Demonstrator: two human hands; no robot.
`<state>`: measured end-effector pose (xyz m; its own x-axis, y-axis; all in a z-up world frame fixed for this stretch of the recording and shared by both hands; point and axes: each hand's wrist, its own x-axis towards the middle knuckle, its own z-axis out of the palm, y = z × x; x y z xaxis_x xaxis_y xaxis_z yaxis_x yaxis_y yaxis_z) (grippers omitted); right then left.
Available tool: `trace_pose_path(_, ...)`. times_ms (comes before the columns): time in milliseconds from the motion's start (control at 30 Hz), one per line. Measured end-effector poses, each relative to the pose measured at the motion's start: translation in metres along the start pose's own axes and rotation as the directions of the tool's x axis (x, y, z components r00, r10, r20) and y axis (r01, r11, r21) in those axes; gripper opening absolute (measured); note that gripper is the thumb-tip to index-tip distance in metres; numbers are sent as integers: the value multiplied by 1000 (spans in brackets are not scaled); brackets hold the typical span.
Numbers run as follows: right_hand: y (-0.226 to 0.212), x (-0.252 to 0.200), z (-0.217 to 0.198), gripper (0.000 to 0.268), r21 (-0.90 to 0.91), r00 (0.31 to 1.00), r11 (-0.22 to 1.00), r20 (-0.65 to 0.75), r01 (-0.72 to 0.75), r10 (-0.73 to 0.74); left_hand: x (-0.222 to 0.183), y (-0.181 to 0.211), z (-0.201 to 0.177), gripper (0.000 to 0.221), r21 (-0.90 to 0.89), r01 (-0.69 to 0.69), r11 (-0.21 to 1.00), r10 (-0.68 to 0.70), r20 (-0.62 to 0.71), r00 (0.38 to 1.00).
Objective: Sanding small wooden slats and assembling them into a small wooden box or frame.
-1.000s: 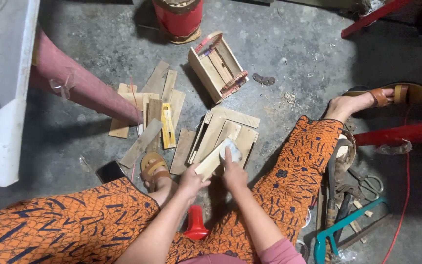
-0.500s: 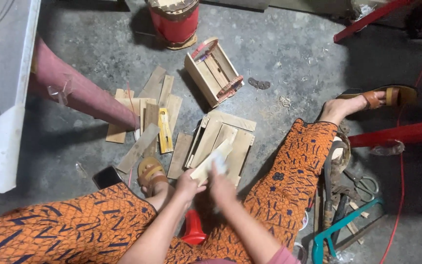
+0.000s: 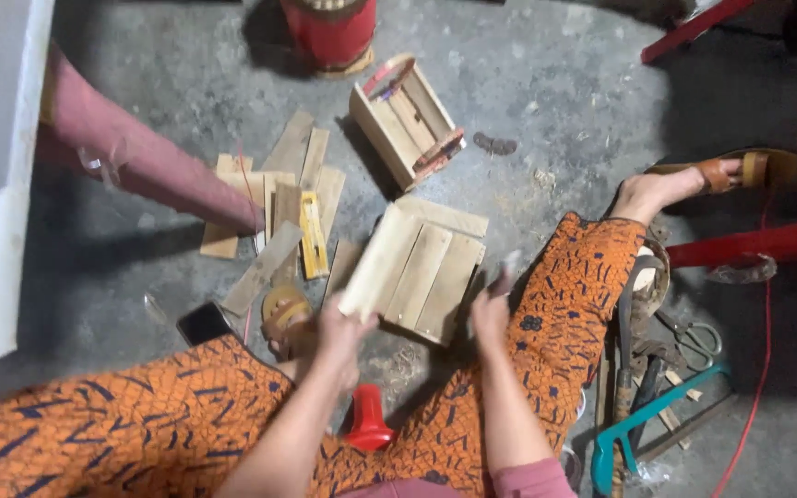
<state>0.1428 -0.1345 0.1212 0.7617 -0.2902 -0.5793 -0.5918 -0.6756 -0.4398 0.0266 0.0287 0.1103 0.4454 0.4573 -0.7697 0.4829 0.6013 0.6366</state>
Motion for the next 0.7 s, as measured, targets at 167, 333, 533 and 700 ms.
trace_pose_path(167,106,96,73,68,347,989,931,-42,-116,138,30,-24,-5,46,-70,-81,994,70,-148,987)
trace_pose_path(333,126,125,99,86,399,959,873,86,-280,268,108,-88,-32,36,333,-90,938,158,-181,971)
trace_pose_path(533,81,75,67,95,602,974,766,153,-225,166,121,-101,-22,35,129,-130,983,143,-92,985)
trace_pose_path(700,59,63,54,97,801,975,560,135,-213,177,150,-103,-30,42,-145,-69,987,54,-103,993)
